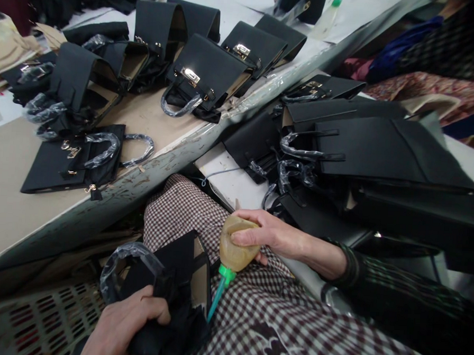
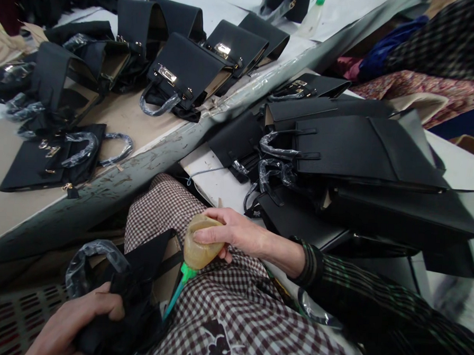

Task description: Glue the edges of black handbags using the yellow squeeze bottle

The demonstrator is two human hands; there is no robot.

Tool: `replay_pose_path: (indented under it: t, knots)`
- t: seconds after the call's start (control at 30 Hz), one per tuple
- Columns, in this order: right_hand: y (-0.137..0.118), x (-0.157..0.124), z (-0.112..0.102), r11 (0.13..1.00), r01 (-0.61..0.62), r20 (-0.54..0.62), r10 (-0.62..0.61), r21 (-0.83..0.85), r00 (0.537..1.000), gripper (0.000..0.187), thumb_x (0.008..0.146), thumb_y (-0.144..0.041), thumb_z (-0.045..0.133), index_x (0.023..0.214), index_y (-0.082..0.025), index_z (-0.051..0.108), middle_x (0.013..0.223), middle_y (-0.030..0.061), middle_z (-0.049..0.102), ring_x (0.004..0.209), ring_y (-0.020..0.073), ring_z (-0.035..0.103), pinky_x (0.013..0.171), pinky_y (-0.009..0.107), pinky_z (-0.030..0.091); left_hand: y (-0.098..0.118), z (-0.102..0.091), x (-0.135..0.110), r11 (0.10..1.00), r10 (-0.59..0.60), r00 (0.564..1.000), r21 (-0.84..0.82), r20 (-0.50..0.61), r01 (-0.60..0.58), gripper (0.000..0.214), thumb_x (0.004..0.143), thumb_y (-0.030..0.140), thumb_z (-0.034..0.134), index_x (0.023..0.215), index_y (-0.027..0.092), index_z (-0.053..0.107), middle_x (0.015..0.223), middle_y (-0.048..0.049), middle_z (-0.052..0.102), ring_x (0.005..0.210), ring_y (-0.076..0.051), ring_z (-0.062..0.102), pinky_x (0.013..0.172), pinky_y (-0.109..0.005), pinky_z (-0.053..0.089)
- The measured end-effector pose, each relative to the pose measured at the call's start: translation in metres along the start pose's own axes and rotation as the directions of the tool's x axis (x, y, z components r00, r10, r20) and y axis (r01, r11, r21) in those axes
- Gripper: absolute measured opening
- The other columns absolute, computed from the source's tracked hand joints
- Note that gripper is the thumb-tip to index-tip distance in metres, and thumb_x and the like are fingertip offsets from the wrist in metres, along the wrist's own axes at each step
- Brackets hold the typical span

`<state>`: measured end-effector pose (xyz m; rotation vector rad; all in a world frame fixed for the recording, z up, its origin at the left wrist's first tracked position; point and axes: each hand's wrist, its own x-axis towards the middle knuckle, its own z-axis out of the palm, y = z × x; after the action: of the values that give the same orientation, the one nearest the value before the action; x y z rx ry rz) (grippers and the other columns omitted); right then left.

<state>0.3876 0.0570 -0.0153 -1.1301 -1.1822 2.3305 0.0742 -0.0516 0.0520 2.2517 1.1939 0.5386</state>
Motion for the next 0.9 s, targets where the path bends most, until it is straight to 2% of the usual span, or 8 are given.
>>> replay_pose_path:
  t: [0.17, 0.3, 0.37, 0.43, 0.57, 0.63, 0.9]
  knots:
    - [0.001, 0.011, -0.01, 0.993, -0.005, -0.078, -0.005, -0.12, 0.997, 0.038, 0.082, -0.046, 0.078, 0.104, -0.019, 0.065, 0.075, -0.0006, 0.067, 0.048, 0.011, 0.054, 0.04, 0.021, 0.045, 0.001, -0.001, 0.002, 1.0, -0.018, 1.0, -0.01, 0.014, 0.019, 0.036, 0.08, 0.004, 0.038, 0.099, 0.029, 0.053, 0.08, 0.0056, 0.073, 0.072, -0.012, 0.073, 0.057, -0.018, 0.046]
    - [-0.001, 0.016, -0.012, 0.993, 0.021, -0.109, -0.034, -0.112, 0.994, 0.037, 0.082, -0.046, 0.078, 0.103, -0.018, 0.066, 0.075, -0.0008, 0.066, 0.05, 0.011, 0.055, 0.04, 0.02, 0.045, 0.001, -0.001, 0.002, 1.0, -0.006, 1.0, 0.025, 0.013, 0.006, 0.039, 0.079, 0.003, 0.037, 0.103, 0.029, 0.053, 0.081, 0.0063, 0.074, 0.071, -0.011, 0.071, 0.067, -0.019, 0.05]
    - [-0.004, 0.015, -0.009, 0.995, 0.039, -0.121, -0.05, -0.087, 0.991, 0.035, 0.082, -0.045, 0.078, 0.101, -0.018, 0.066, 0.073, -0.001, 0.065, 0.05, 0.0115, 0.055, 0.039, 0.02, 0.045, 0.0, 0.0, 0.001, 1.0, -0.007, 1.0, 0.022, 0.018, 0.007, 0.038, 0.081, 0.002, 0.037, 0.103, 0.029, 0.052, 0.081, 0.007, 0.073, 0.074, -0.011, 0.072, 0.067, -0.019, 0.05]
    - [-0.006, 0.012, -0.005, 0.997, 0.044, -0.102, -0.051, -0.069, 0.993, 0.035, 0.082, -0.045, 0.078, 0.102, -0.019, 0.067, 0.074, -0.0008, 0.065, 0.051, 0.0119, 0.056, 0.04, 0.02, 0.046, -0.001, 0.0, 0.0, 1.0, -0.01, 1.0, 0.006, 0.026, 0.01, 0.037, 0.082, 0.002, 0.037, 0.103, 0.029, 0.052, 0.081, 0.0064, 0.073, 0.074, -0.012, 0.072, 0.062, -0.02, 0.048]
    - [-0.006, 0.003, 0.002, 0.998, 0.042, 0.006, -0.042, -0.054, 0.999, 0.035, 0.084, -0.045, 0.079, 0.107, -0.021, 0.066, 0.083, 0.0005, 0.068, 0.058, 0.0134, 0.061, 0.043, 0.02, 0.05, -0.003, 0.0, 0.0, 1.0, -0.002, 1.0, -0.011, 0.026, 0.003, 0.035, 0.084, 0.004, 0.035, 0.104, 0.028, 0.052, 0.082, 0.0038, 0.073, 0.07, -0.014, 0.07, 0.058, -0.022, 0.045]
    - [-0.004, 0.001, 0.002, 0.997, 0.041, 0.014, -0.04, -0.067, 0.999, 0.035, 0.085, -0.045, 0.078, 0.108, -0.021, 0.065, 0.085, 0.0005, 0.068, 0.061, 0.0141, 0.062, 0.043, 0.02, 0.05, -0.003, 0.0, 0.0, 1.0, -0.005, 1.0, -0.023, 0.021, 0.005, 0.037, 0.084, 0.003, 0.034, 0.104, 0.029, 0.052, 0.082, 0.0039, 0.073, 0.071, -0.013, 0.07, 0.058, -0.022, 0.044]
    - [0.005, 0.015, -0.009, 0.974, 0.016, -0.108, -0.041, -0.227, 0.993, 0.039, 0.084, -0.045, 0.076, 0.107, -0.018, 0.061, 0.08, -0.0008, 0.063, 0.055, 0.012, 0.056, 0.042, 0.021, 0.047, -0.002, 0.0, 0.001, 0.999, -0.02, 1.0, -0.044, 0.003, 0.02, 0.042, 0.081, 0.002, 0.035, 0.106, 0.03, 0.053, 0.082, 0.0051, 0.072, 0.069, -0.012, 0.068, 0.059, -0.022, 0.042]
